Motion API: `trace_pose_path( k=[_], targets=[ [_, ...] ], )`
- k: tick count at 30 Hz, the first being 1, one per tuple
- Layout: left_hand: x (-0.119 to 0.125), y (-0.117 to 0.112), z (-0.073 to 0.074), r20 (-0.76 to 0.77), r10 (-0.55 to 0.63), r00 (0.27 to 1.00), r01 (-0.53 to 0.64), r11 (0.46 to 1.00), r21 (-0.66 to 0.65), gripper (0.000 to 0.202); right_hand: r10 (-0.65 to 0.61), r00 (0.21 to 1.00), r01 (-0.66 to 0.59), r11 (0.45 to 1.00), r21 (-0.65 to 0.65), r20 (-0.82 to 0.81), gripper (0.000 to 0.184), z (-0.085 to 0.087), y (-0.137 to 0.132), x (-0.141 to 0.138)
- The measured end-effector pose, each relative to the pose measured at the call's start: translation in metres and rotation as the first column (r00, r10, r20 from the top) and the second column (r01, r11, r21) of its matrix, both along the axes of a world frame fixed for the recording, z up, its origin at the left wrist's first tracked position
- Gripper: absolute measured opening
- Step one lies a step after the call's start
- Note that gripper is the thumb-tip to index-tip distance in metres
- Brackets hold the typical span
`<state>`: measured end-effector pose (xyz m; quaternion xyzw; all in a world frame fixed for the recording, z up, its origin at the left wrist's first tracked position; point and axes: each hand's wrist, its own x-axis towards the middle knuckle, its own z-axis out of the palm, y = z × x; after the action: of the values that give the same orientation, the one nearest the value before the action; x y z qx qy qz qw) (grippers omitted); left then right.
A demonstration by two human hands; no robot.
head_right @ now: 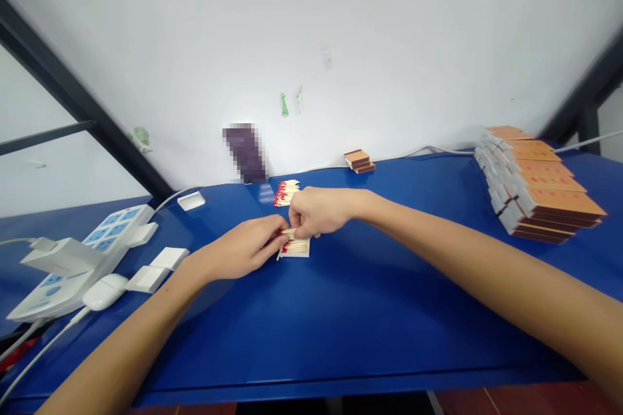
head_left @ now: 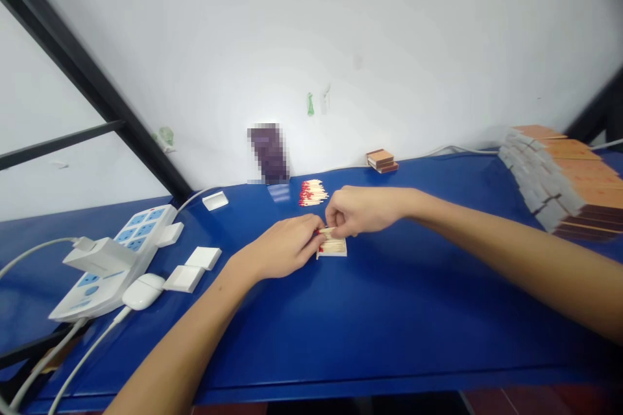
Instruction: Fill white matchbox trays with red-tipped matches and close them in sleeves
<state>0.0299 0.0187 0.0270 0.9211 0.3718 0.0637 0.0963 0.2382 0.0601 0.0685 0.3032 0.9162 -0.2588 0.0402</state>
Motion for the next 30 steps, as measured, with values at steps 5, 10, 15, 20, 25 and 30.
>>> trace_pose_path(
  k=[5,10,15,20,25,30],
  targets=[
    [0.000,0.000,0.001,0.075,-0.022,0.997,0.028,0.996,-0.083,0.021,0.007,0.997,-0.002,0.997,-0.071,0.074,0.017,-0.004,-0.004,-0.003],
    [-0.005,0.003,0.007,0.174,0.009,0.985,0.009,0.995,-0.100,0.019,-0.003,0.996,0.009,0.998,-0.062,0.092,0.014,-0.009,-0.004,-0.004],
    [-0.010,0.004,0.005,0.171,-0.010,0.985,0.032,0.992,-0.124,0.030,0.007,0.996,0.001,0.996,-0.086,0.089,0.017,-0.005,-0.005,-0.003],
    [-0.005,0.006,-0.002,0.222,0.005,0.975,0.036,0.983,-0.180,0.027,0.006,0.995,0.004,0.995,-0.099,0.101,0.020,0.000,-0.007,-0.003],
    [0.002,0.007,-0.007,0.274,0.068,0.959,-0.006,0.975,-0.223,0.029,0.022,0.997,-0.014,0.992,-0.123,0.069,0.019,-0.003,-0.005,-0.003],
    [0.006,0.007,-0.011,0.265,0.132,0.955,-0.073,0.972,-0.222,0.023,-0.015,0.998,0.022,0.994,-0.111,0.063,0.018,-0.005,-0.005,-0.003]
  ],
)
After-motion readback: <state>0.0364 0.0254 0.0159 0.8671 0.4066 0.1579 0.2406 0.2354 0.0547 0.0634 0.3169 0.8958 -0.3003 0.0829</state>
